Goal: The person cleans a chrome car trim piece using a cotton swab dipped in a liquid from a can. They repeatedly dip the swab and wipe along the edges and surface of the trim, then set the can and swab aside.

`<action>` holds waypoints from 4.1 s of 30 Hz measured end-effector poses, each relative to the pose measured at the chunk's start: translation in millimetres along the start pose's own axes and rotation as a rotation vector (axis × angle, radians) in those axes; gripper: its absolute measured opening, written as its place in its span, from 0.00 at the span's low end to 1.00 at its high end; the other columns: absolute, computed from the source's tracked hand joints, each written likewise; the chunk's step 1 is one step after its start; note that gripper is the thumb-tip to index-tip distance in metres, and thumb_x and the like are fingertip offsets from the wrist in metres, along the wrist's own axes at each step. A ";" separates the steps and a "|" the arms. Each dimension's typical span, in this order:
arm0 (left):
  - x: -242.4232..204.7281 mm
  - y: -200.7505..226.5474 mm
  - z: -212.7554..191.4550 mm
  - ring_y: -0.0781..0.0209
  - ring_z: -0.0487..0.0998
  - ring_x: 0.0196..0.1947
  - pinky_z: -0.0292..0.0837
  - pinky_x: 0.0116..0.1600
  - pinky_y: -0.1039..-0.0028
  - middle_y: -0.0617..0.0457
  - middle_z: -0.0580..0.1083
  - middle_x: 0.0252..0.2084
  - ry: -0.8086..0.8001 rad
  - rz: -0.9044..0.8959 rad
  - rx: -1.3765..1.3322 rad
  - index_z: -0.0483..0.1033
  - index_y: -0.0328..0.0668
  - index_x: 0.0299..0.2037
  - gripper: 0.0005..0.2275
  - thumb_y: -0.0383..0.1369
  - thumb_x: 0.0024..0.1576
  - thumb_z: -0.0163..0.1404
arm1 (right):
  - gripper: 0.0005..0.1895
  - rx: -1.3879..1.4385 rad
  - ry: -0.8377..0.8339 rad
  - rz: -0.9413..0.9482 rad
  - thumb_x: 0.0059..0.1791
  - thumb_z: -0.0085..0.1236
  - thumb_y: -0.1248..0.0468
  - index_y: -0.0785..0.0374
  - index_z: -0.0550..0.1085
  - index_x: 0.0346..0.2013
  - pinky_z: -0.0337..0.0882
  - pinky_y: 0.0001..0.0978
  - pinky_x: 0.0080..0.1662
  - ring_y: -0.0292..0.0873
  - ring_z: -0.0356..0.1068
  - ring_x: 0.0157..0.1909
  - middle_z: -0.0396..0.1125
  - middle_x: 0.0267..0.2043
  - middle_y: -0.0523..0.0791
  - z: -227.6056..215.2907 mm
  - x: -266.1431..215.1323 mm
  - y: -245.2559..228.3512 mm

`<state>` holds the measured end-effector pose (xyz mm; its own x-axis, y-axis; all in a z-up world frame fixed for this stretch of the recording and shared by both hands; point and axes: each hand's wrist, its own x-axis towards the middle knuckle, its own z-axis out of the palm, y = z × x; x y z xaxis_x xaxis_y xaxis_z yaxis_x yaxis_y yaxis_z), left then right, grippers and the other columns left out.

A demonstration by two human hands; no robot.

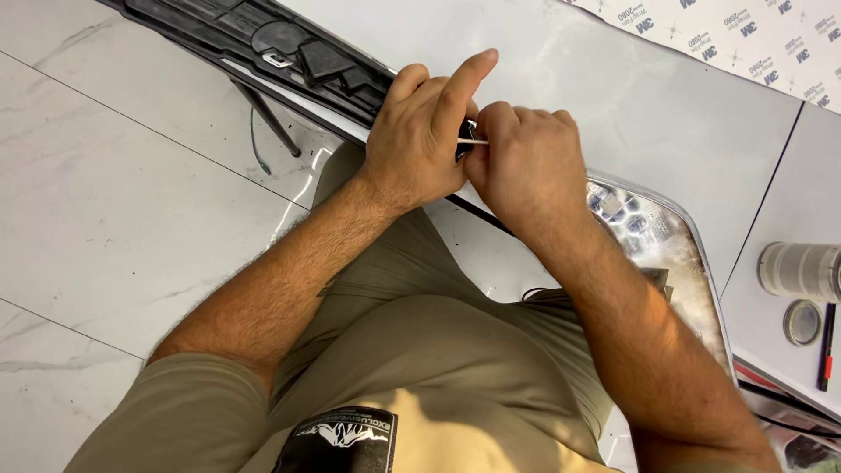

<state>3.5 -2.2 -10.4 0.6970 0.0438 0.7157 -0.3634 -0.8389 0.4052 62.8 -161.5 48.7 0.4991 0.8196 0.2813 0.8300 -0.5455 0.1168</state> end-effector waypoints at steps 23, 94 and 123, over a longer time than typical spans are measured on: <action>13.9 13.0 -18.8 0.55 0.82 0.44 0.61 0.62 0.56 0.55 0.82 0.42 -0.126 -0.035 -0.010 0.66 0.32 0.61 0.38 0.48 0.52 0.76 | 0.09 1.608 0.198 0.733 0.54 0.50 0.67 0.73 0.74 0.39 0.54 0.28 0.35 0.38 0.51 0.27 0.53 0.21 0.40 -107.0 -149.6 27.3; -2.0 -2.5 -21.5 0.44 0.66 0.57 0.65 0.62 0.60 0.46 0.84 0.42 -0.100 0.080 0.067 0.61 0.26 0.68 0.41 0.35 0.59 0.83 | 0.19 1.743 0.555 0.823 0.54 0.47 0.57 0.73 0.75 0.42 0.46 0.28 0.28 0.34 0.36 0.21 0.38 0.18 0.37 -115.4 -252.5 33.8; 8.9 5.9 -23.2 0.58 0.78 0.37 0.60 0.58 0.60 0.58 0.80 0.38 -0.033 0.077 0.022 0.62 0.33 0.63 0.39 0.47 0.59 0.79 | 0.10 1.282 0.158 0.936 0.51 0.58 0.66 0.69 0.78 0.44 0.71 0.24 0.47 0.39 0.74 0.45 0.76 0.43 0.49 -97.9 -201.2 -5.0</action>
<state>-6.8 5.8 11.6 0.6877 -0.0392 0.7250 -0.4032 -0.8510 0.3365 -66.1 -340.8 84.8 0.9683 0.2252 -0.1085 -0.0490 -0.2548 -0.9658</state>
